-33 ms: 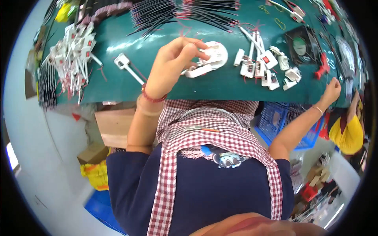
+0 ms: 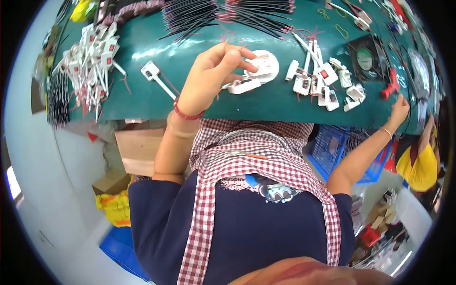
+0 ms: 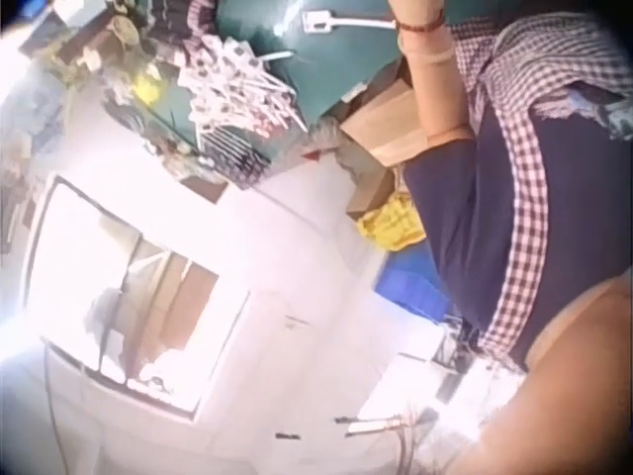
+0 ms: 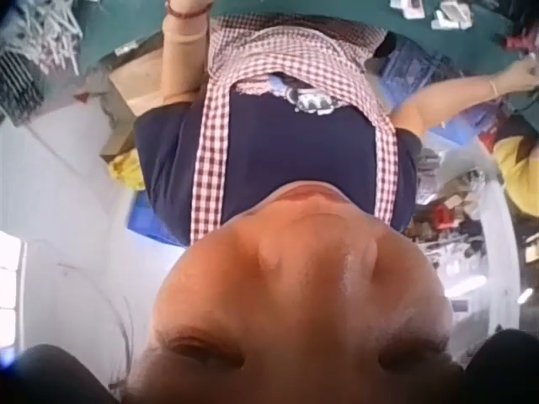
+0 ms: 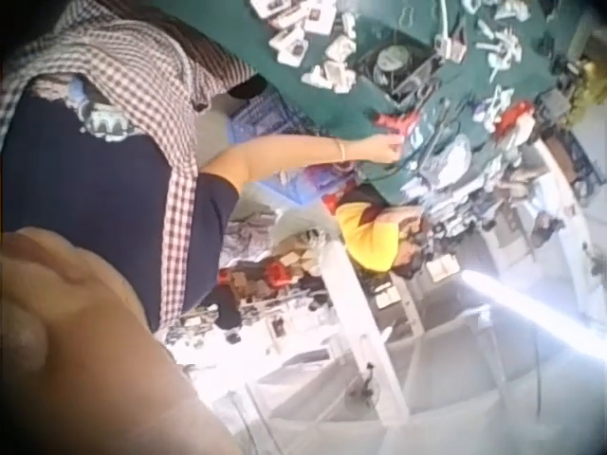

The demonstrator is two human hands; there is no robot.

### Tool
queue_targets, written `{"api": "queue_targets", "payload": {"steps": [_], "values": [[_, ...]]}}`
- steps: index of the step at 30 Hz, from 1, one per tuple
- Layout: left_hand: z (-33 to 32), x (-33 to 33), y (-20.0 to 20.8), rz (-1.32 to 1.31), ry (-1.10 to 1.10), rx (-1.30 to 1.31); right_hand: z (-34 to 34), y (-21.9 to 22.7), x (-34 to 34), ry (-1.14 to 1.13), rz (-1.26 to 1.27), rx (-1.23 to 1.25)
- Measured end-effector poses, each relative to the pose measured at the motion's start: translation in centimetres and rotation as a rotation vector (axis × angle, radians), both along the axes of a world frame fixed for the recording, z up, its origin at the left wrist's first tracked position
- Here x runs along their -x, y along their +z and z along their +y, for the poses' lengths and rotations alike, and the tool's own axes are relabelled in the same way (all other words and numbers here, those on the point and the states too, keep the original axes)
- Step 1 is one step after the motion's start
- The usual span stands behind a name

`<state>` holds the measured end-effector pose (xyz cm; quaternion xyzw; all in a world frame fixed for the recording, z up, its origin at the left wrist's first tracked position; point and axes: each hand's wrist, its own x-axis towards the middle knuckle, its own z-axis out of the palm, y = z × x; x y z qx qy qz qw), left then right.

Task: The person assembles electronic components by inserting electrical wires into plastic housings and soldering them to a circuit board with a soldering iron.

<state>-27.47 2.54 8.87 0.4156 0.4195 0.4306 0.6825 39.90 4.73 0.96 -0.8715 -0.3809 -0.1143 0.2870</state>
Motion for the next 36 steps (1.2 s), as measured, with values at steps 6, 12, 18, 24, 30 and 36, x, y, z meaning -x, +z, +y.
{"api": "queue_targets", "payload": {"steps": [6, 12, 18, 24, 30, 36], "values": [[-1.3, 0.7, -0.6, 0.014, 0.082, -0.052, 6.8, -4.6, 1.3, -0.017, 0.409, 0.276], [-0.9, -0.7, -2.5, -0.072, 0.050, -0.328, 6.1, -5.0, -2.4, -0.147, 0.821, -0.052], [-1.0, -1.6, -3.4, -0.026, 0.166, -0.448, -1.4, -0.2, 5.9, 0.044, 1.044, -0.511], [-1.4, -1.8, -3.4, -0.172, 0.154, -0.284, -9.4, 4.2, 10.9, 0.596, 1.410, -1.003], [-2.6, -1.9, 0.4, 0.133, 0.167, -0.275, -11.3, 7.7, 16.4, 0.855, 1.431, -1.183], [-0.2, -0.1, 0.5, 0.833, -0.010, -0.659, -12.7, 11.7, 22.9, 0.830, 1.288, -0.959]]}}
